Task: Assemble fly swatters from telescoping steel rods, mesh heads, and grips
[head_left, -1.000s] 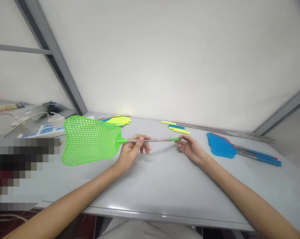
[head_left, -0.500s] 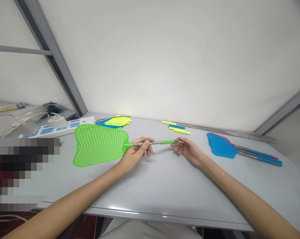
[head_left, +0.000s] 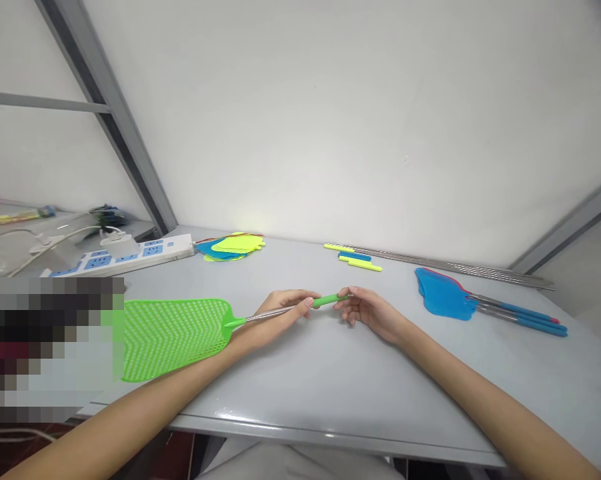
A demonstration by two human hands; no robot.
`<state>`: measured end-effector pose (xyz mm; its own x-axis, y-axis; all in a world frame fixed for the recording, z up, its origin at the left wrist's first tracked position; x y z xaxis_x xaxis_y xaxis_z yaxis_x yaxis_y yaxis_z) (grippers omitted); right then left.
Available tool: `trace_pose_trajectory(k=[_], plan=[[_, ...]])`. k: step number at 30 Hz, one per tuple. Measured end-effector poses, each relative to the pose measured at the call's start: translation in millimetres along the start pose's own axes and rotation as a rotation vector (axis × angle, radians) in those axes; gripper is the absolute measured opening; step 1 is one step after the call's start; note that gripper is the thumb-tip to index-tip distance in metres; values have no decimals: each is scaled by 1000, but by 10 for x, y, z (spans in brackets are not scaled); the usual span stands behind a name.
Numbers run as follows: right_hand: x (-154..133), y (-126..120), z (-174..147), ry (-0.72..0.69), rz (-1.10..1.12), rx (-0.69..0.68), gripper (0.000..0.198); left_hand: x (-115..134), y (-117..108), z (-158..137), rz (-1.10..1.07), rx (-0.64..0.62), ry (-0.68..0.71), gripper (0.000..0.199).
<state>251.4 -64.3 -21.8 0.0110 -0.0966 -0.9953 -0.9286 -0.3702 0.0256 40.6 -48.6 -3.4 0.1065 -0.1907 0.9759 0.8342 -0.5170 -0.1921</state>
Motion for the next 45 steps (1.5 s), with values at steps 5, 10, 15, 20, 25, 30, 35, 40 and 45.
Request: trace_pose_trajectory(k=[5, 10, 15, 20, 25, 30, 35, 40, 45], plan=[[22, -15, 29, 18, -35, 19, 28, -19, -3, 19, -13, -1, 12, 38], [-2, -8, 5, 14, -92, -59, 23, -15, -30, 33, -33, -10, 38, 37], [-25, 101, -56, 54, -151, -197, 27, 45, -79, 48, -129, 25, 83, 39], [-14, 347, -121, 77, -152, -375, 27, 96, -46, 23, -147, -12, 82, 35], [13, 503, -148, 94, -73, -446, 26, 164, 23, 90, -214, -109, 32, 33], [57, 501, -123, 118, -12, -342, 22, 309, 39, 369, -422, -155, -86, 30], [76, 486, -82, 100, 157, -154, 20, 438, 179, 711, -856, -10, -301, 21], [82, 483, -57, 83, 271, -29, 19, 644, 313, 935, -926, 170, -252, 23], [109, 528, -22, 48, 283, 26, 20, 864, 309, 1101, -862, 144, 4, 25]])
Point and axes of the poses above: each hand's wrist, its own z-axis towards the middle knuckle, its own y-axis out of the palm, x = y × z, the point moved 1 cm from there along z, towards the middle knuckle, and after that the axes turned 14 degrees about -z, right-handed, at the moved point
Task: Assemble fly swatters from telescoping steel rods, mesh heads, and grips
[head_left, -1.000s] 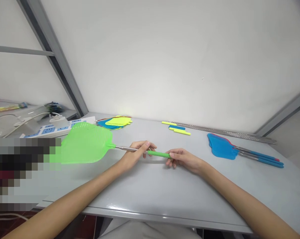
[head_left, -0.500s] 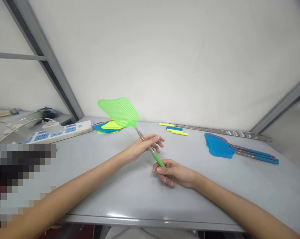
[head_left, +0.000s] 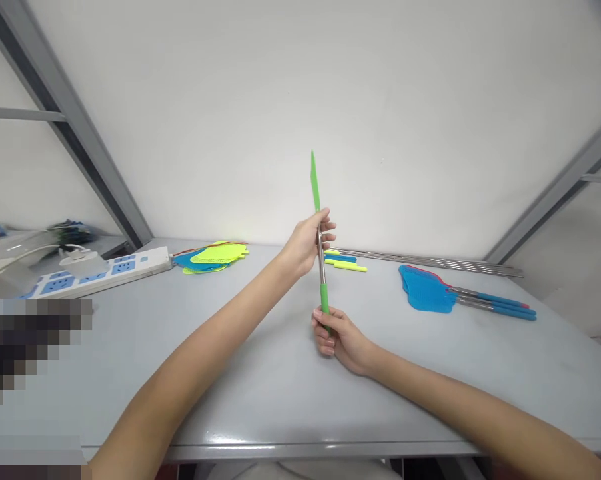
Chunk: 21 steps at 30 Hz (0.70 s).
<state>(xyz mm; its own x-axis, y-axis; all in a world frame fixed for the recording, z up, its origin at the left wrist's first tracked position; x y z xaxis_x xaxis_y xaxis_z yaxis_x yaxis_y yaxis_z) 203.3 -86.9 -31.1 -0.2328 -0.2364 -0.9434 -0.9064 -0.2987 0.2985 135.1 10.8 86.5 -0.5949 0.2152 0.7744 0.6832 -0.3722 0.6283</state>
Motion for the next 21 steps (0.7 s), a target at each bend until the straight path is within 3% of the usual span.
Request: trace_pose_trajectory(k=[7, 21], plan=[[-14, 71, 87, 5, 43, -51, 36, -95, 116, -53, 39, -276, -24, 38], [38, 8, 81, 85, 19, -191, 48, -353, 76, -99, -59, -358, -77, 44]])
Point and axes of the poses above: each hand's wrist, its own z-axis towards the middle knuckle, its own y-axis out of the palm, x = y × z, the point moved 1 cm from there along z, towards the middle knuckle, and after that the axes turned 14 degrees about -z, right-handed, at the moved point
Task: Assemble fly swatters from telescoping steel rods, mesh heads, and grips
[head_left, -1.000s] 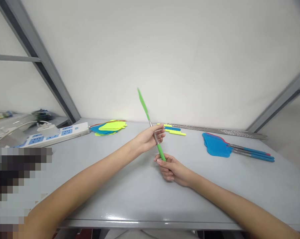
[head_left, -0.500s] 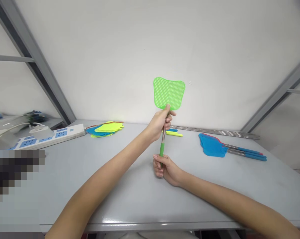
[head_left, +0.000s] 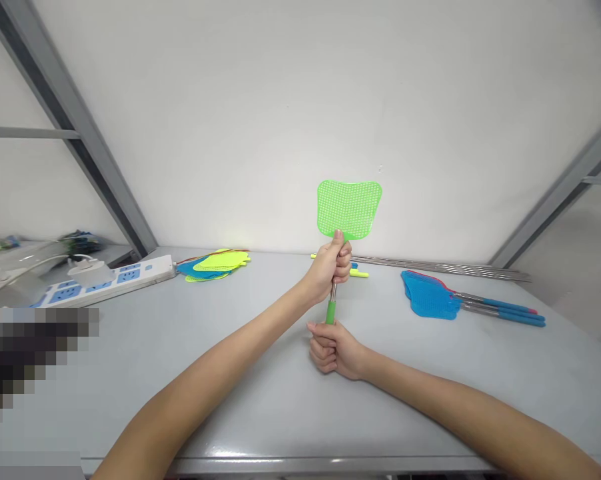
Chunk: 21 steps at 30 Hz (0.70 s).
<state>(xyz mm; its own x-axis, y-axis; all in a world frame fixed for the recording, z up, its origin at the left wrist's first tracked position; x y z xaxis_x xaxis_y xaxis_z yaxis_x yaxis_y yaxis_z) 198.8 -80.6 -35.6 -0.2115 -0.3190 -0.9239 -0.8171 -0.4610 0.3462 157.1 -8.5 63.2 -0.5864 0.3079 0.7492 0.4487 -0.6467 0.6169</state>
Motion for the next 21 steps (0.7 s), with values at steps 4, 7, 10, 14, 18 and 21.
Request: trace_pose_trajectory(k=[4, 7, 10, 14, 18, 21], plan=[[32, -14, 12, -17, 22, -25, 49, -70, 41, -26, 35, -30, -14, 44], [49, -17, 16, -41, 29, -58, 49, -105, 66, -49, 50, -71, -22, 42], [61, -16, 15, -57, 36, -81, 48, -128, 67, -66, 51, -93, -17, 41], [70, -17, 13, -49, 41, -85, 47, -142, 45, -83, 45, -81, -26, 41], [71, -11, 11, -32, 31, -110, 47, -141, 24, -130, 28, -76, -29, 41], [69, -2, 6, -24, 21, -124, 46, -139, 15, -176, 15, -79, -15, 40]])
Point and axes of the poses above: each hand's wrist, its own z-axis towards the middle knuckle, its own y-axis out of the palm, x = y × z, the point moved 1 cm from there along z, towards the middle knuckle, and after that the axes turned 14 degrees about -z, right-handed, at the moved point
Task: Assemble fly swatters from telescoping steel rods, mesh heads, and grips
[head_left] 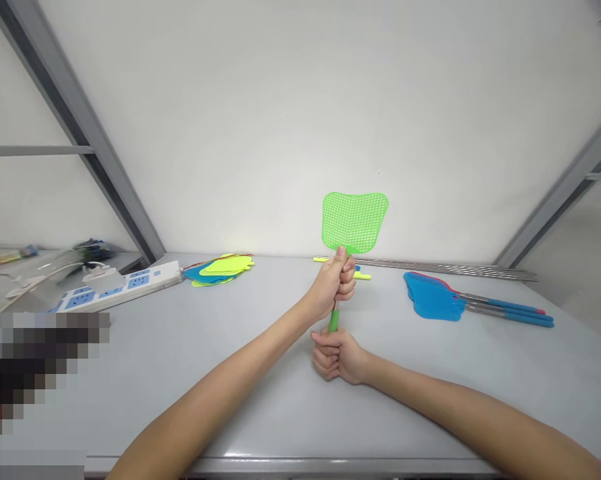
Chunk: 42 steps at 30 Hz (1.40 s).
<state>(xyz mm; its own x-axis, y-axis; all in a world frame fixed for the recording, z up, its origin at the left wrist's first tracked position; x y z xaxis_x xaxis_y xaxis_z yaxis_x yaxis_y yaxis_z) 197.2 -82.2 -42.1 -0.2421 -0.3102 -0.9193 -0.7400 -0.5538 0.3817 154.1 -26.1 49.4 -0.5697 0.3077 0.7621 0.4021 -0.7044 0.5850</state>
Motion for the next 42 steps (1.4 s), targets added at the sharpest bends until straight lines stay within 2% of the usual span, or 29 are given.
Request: trace_pose_trajectory(k=[13, 27, 34, 42], plan=[[26, -25, 11, 27, -1, -9, 45, -47, -48, -34, -14, 15, -35, 39], [17, -16, 6, 11, -19, -29, 45, -68, -6, -73, -3, 47, -9, 40], [22, -21, 8, 42, -36, -59, 45, -56, -57, -110, -38, 58, 10, 40], [38, 14, -2, -23, -101, -22, 44, -32, 2, -203, -34, 97, 64, 40]])
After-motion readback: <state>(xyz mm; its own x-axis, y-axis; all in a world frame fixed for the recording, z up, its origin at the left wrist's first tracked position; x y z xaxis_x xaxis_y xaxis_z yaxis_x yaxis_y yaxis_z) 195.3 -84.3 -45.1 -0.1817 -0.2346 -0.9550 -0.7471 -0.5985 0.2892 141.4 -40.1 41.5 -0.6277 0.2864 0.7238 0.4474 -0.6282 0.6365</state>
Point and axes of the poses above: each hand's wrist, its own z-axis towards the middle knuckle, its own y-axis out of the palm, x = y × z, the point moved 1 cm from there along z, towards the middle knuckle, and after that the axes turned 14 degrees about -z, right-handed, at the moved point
